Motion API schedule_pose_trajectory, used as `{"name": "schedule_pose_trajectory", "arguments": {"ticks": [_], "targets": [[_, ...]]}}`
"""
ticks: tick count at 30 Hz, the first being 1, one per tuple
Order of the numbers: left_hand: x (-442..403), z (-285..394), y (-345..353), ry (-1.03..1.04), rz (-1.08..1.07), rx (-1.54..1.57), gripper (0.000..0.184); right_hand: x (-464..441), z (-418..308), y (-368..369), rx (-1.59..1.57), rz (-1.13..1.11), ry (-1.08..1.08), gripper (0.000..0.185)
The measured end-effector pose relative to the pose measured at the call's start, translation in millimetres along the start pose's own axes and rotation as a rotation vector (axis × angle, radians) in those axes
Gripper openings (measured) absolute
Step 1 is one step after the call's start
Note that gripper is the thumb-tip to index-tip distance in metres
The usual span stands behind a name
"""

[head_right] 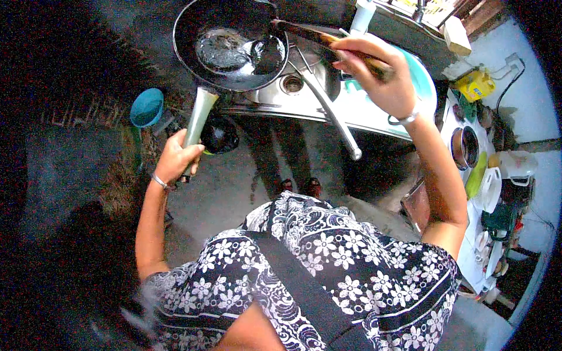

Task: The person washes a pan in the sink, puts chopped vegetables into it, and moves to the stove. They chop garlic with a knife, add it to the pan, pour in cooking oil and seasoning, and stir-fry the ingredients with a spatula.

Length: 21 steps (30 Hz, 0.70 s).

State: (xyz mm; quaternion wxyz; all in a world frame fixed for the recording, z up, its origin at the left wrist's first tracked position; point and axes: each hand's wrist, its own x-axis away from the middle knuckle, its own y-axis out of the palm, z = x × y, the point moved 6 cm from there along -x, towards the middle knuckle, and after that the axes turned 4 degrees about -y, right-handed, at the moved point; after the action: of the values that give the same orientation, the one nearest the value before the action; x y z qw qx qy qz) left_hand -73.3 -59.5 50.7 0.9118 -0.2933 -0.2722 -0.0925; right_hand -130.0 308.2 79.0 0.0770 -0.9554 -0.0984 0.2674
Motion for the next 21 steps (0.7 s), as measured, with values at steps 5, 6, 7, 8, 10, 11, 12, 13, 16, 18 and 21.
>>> {"name": "schedule_pose_trajectory", "arguments": {"ticks": [5,6,7,8,10,11,12,13,16,18,21], "targets": [[7,8,-32,0.031,0.108,-0.164,0.022,28,3,-25,-0.066,0.119,0.167,0.017],[8,8,-41,0.034,0.158,-0.232,0.022,33,3,-26,-0.031,0.135,0.177,0.018],[7,7,-48,0.064,0.180,-0.301,0.022,38,4,-28,-0.018,0.138,0.174,0.018],[1,-2,-59,0.090,0.200,-0.377,0.026,42,5,-28,-0.006,0.141,0.171,0.018],[9,5,-64,0.021,0.251,-0.509,0.031,51,6,-28,-0.019,0.158,0.199,0.017],[12,9,-65,-0.054,0.265,-0.506,0.035,55,6,-29,-0.025,0.161,0.218,0.017],[10,9,-70,0.064,0.309,-0.613,0.036,58,5,-30,-0.032,0.164,0.236,0.017],[8,5,-74,0.054,0.307,-0.643,0.033,61,4,-30,-0.056,0.173,0.259,0.017],[-6,0,-91,0.140,0.344,-0.832,0.031,62,1,-22,0.082,0.177,0.239,0.016],[-11,-9,-118,0.110,0.328,-0.816,0.031,54,3,-8,0.149,0.168,0.160,0.015],[-20,-17,-163,0.052,0.368,-0.894,0.028,42,0,10,0.035,0.176,0.074,0.013]]}}
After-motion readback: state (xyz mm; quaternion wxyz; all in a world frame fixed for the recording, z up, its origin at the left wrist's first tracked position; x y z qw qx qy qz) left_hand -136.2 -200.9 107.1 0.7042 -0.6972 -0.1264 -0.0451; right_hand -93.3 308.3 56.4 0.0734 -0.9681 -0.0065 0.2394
